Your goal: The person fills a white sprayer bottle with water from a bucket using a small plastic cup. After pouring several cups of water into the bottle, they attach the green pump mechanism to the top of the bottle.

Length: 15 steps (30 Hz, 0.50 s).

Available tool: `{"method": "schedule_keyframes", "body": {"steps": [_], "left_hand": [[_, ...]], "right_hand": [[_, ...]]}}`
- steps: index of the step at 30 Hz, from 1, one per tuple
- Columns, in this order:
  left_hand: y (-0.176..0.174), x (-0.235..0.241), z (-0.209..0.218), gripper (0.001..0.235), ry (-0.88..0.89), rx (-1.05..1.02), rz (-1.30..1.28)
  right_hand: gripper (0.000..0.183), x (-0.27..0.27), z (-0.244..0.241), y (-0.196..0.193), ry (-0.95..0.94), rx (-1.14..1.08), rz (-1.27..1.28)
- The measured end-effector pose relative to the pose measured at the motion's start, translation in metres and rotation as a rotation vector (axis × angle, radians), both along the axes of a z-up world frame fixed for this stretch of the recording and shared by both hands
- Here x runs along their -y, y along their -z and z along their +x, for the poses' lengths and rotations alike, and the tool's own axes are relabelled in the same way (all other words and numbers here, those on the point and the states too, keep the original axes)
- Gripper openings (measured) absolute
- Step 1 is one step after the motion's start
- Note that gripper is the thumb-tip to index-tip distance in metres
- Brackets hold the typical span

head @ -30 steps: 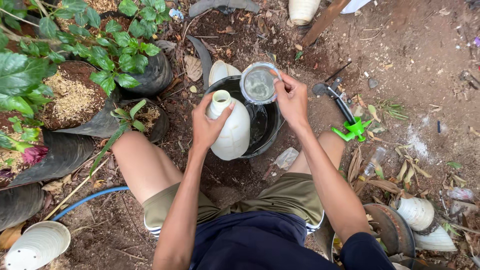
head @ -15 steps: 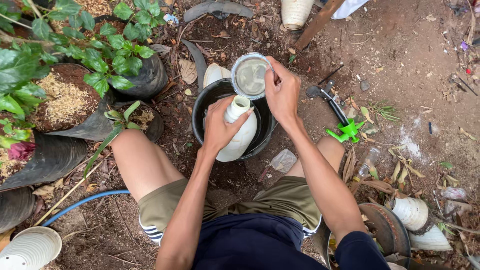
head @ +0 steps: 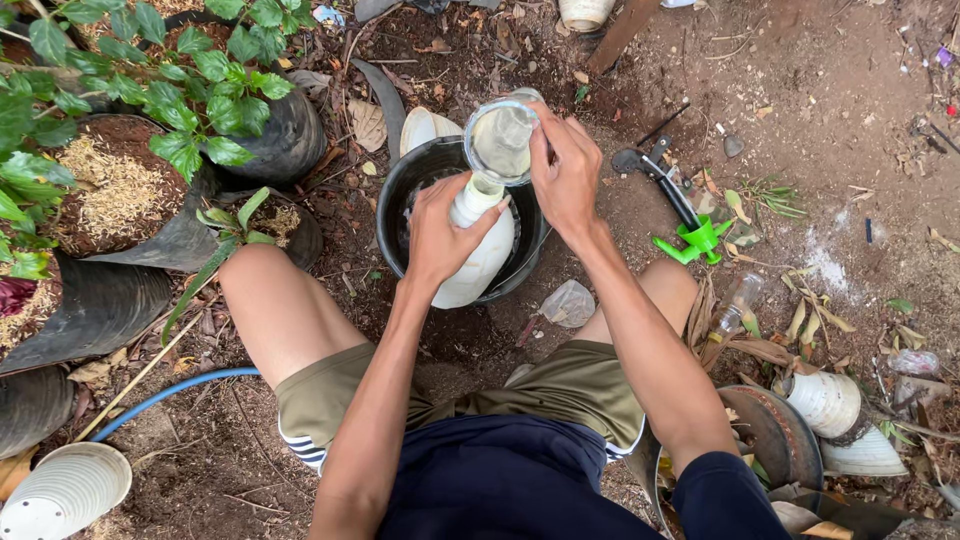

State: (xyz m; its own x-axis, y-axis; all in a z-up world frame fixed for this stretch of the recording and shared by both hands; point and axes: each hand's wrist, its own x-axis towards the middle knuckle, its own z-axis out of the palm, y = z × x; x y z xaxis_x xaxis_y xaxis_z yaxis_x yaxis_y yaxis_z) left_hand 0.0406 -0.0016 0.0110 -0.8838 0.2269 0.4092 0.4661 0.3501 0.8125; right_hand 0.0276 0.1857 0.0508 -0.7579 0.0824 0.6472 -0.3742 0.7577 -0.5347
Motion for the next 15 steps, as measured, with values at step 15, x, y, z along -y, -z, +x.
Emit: {"method": "schedule_keyframes", "body": {"steps": [15], "left_hand": [[-0.0057,-0.002,0.0007,0.046,0.034,0.022,0.047]], "right_hand": [[0.031,-0.0038,0.0046,-0.003,-0.021,-0.107,0.166]]}}
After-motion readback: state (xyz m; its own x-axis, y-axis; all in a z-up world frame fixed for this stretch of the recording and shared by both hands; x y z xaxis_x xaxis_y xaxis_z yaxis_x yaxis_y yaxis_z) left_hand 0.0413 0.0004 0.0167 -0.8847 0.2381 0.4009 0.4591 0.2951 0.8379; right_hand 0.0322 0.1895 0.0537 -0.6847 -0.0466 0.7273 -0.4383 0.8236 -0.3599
